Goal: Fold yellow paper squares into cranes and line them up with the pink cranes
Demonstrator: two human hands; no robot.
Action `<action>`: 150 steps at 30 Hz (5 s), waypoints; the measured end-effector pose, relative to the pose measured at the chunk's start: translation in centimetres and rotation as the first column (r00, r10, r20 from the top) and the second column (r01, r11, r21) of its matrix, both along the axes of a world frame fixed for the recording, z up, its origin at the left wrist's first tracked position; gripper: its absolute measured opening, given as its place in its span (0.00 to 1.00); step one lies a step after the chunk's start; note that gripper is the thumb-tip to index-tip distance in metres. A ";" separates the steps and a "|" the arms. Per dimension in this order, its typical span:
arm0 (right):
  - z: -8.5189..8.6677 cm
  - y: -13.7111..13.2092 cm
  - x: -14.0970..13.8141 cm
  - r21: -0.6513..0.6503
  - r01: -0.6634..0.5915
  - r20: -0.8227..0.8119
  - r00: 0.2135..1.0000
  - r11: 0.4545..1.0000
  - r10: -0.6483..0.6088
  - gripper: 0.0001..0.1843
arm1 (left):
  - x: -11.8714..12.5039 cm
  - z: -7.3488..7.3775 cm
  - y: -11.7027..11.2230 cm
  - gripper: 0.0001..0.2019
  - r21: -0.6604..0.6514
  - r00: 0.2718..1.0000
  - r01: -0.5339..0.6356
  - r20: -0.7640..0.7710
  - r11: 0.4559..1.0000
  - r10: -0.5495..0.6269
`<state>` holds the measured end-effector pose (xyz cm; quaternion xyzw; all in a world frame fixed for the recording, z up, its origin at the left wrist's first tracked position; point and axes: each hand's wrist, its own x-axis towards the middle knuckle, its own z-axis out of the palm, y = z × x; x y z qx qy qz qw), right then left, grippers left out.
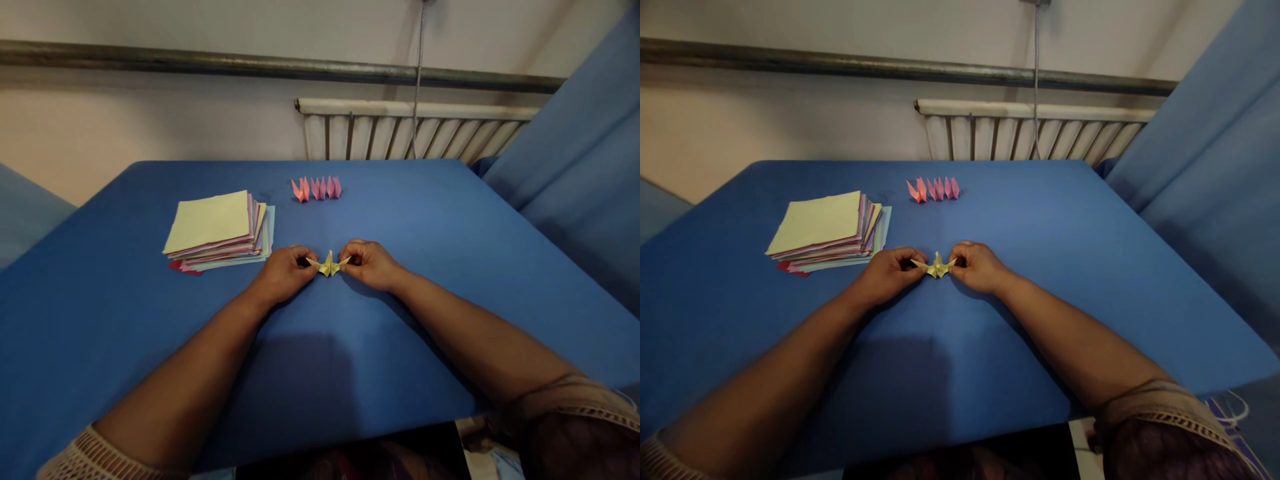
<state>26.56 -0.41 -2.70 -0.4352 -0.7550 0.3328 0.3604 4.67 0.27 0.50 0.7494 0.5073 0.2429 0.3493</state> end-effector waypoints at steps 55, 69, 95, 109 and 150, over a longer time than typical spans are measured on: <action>0.0 -0.3 -1.3 -0.087 0.064 -0.131 0.988 0.994 -0.075 0.05 | 0.4 0.4 -0.2 0.10 0.100 0.997 0.013 0.068 0.995 -0.020; 0.4 -0.8 -1.6 0.057 -0.002 -0.139 0.990 0.998 0.010 0.03 | 0.4 0.8 -0.7 0.09 0.100 0.990 0.136 0.019 0.986 -0.138; 0.2 -0.5 -0.8 0.024 0.024 0.042 0.999 0.999 -0.025 0.09 | 0.1 0.4 -0.1 0.09 0.066 0.988 0.133 0.066 0.989 -0.137; -0.2 -0.5 -1.2 0.059 -0.036 -0.060 0.997 0.998 0.039 0.04 | -0.1 0.4 0.1 0.07 0.077 0.985 0.159 0.052 0.984 -0.163; 0.7 -1.3 -1.3 -0.027 -0.158 -0.185 0.971 0.987 0.150 0.02 | -0.6 0.7 0.3 0.10 -0.273 0.852 0.259 0.517 0.926 -0.086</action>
